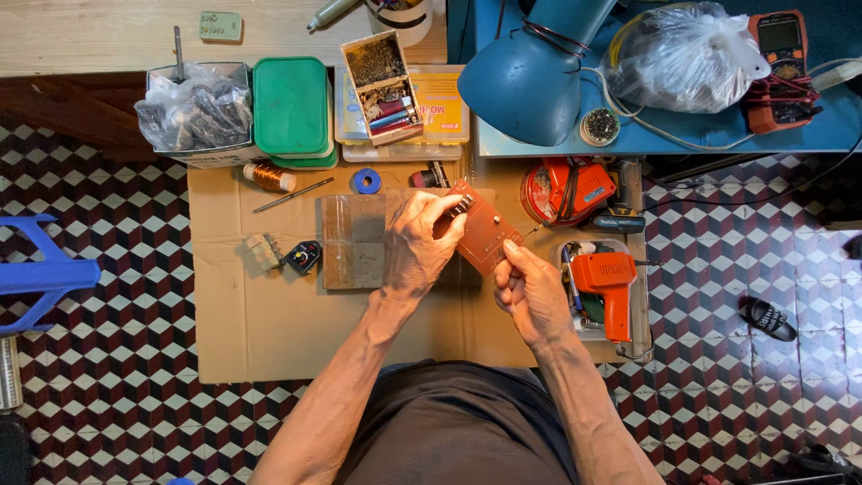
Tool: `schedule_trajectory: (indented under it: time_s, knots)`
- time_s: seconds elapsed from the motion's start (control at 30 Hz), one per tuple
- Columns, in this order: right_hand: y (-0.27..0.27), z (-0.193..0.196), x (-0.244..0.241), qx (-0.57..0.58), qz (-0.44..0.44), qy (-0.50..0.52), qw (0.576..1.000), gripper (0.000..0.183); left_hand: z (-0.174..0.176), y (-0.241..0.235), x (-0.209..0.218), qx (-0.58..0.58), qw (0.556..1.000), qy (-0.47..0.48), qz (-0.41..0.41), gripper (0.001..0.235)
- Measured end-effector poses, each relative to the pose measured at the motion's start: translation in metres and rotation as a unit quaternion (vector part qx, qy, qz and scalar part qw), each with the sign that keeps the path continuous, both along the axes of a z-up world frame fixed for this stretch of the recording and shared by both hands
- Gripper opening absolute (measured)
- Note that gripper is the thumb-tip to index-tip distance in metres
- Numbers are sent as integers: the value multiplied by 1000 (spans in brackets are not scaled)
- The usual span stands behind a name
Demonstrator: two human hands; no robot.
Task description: The person handles a small electronic component, then picks up a green circuit board and uses an orange heat gun to apply heat to its surface. The person inspects the board under a lamp and continues heating different areas of the board.
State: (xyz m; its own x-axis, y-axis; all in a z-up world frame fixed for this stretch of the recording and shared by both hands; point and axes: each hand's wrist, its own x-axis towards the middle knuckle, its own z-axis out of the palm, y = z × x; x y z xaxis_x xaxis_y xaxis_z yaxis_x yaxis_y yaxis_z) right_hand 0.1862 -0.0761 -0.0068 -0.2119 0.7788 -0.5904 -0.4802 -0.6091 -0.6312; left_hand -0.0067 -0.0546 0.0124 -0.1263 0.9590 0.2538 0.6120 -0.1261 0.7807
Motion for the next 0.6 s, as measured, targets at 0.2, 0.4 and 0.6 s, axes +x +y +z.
schedule_trajectory:
  time_s: [0.2,0.4,0.6]
  knots:
    - [-1,5,-3,41,14,-44,998,30,6,1,1,28,1000,-7,5,24]
    - [1,17,-10,127,15,-162,979,31,11,14,6,-15,999,-34,15,25]
    - [5,17,-13,178,46,-265,947,29,17,23,11,35,998,-46,10,26]
